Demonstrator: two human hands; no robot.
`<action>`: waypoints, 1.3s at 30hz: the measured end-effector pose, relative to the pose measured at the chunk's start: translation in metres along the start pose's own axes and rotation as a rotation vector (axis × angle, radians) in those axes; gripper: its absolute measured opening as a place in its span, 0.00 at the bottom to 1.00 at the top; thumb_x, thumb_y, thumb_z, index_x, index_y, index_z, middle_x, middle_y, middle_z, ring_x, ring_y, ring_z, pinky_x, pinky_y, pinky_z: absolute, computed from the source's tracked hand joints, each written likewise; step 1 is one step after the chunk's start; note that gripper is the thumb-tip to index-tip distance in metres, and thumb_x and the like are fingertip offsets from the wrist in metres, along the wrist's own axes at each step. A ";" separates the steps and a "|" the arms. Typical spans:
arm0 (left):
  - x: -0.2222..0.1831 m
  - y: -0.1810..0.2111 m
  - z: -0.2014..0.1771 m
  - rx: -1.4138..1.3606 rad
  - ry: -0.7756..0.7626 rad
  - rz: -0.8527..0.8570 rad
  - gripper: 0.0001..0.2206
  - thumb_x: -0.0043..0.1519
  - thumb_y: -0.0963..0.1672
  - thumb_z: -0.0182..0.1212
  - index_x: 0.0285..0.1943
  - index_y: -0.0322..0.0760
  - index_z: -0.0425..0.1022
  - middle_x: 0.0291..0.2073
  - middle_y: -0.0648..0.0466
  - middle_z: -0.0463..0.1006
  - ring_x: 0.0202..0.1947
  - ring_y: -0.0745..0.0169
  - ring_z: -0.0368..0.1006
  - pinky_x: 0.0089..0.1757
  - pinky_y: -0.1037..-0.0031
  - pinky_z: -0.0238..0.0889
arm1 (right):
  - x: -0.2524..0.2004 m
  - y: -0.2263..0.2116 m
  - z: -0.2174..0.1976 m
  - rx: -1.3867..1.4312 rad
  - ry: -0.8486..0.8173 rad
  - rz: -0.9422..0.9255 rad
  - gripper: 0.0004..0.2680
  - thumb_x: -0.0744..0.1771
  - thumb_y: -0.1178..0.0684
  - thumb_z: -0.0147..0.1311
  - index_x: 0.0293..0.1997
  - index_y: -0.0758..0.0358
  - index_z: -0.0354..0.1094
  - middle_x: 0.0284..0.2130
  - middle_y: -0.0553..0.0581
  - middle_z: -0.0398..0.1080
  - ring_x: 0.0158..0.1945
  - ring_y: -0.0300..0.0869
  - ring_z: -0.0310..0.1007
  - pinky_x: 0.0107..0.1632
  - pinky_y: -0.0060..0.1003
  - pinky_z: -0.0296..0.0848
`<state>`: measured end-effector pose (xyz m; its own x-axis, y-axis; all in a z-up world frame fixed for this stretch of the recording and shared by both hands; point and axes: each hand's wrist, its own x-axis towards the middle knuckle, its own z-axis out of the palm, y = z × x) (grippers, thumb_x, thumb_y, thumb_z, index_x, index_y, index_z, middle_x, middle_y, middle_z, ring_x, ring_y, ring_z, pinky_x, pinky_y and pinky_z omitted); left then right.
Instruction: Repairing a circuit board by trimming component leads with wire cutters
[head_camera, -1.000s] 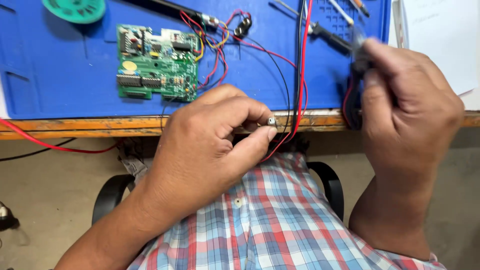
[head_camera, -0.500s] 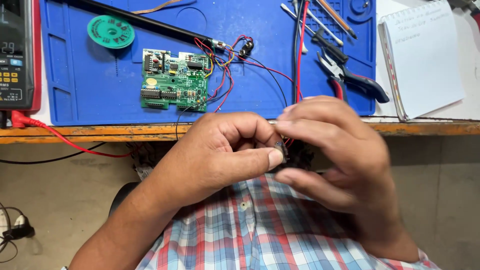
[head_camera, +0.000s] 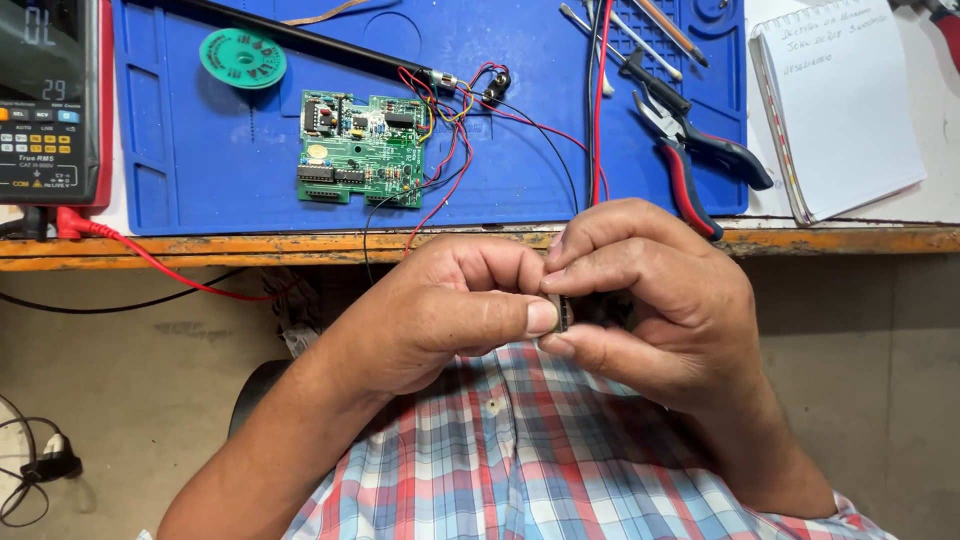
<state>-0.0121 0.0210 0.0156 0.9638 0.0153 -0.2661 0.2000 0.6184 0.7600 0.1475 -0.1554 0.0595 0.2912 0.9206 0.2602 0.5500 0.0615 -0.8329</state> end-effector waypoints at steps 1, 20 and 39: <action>-0.001 -0.001 0.001 -0.013 0.015 0.000 0.09 0.65 0.46 0.73 0.37 0.40 0.80 0.25 0.65 0.67 0.24 0.77 0.53 0.27 0.75 0.42 | 0.000 -0.001 0.001 -0.015 0.010 -0.038 0.11 0.68 0.51 0.73 0.51 0.63 0.80 0.49 0.62 0.79 0.56 0.51 0.85 0.64 0.44 0.87; -0.045 0.004 0.008 0.877 0.555 0.504 0.04 0.69 0.44 0.72 0.49 0.43 0.88 0.37 0.61 0.89 0.29 0.69 0.75 0.37 0.74 0.70 | 0.009 0.010 0.040 -0.114 0.080 -0.112 0.11 0.69 0.55 0.75 0.51 0.62 0.74 0.50 0.66 0.83 0.55 0.52 0.86 0.63 0.45 0.86; -0.036 0.029 -0.022 1.368 0.597 0.707 0.04 0.73 0.40 0.72 0.51 0.39 0.81 0.45 0.52 0.87 0.41 0.54 0.85 0.39 0.62 0.76 | 0.049 0.015 0.046 -0.147 -0.049 0.059 0.04 0.74 0.56 0.62 0.49 0.66 0.78 0.44 0.60 0.84 0.50 0.50 0.87 0.59 0.41 0.83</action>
<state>-0.0449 0.0557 0.0341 0.7909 0.4558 0.4083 0.0869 -0.7441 0.6624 0.1340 -0.0916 0.0378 0.2900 0.9388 0.1859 0.6425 -0.0470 -0.7649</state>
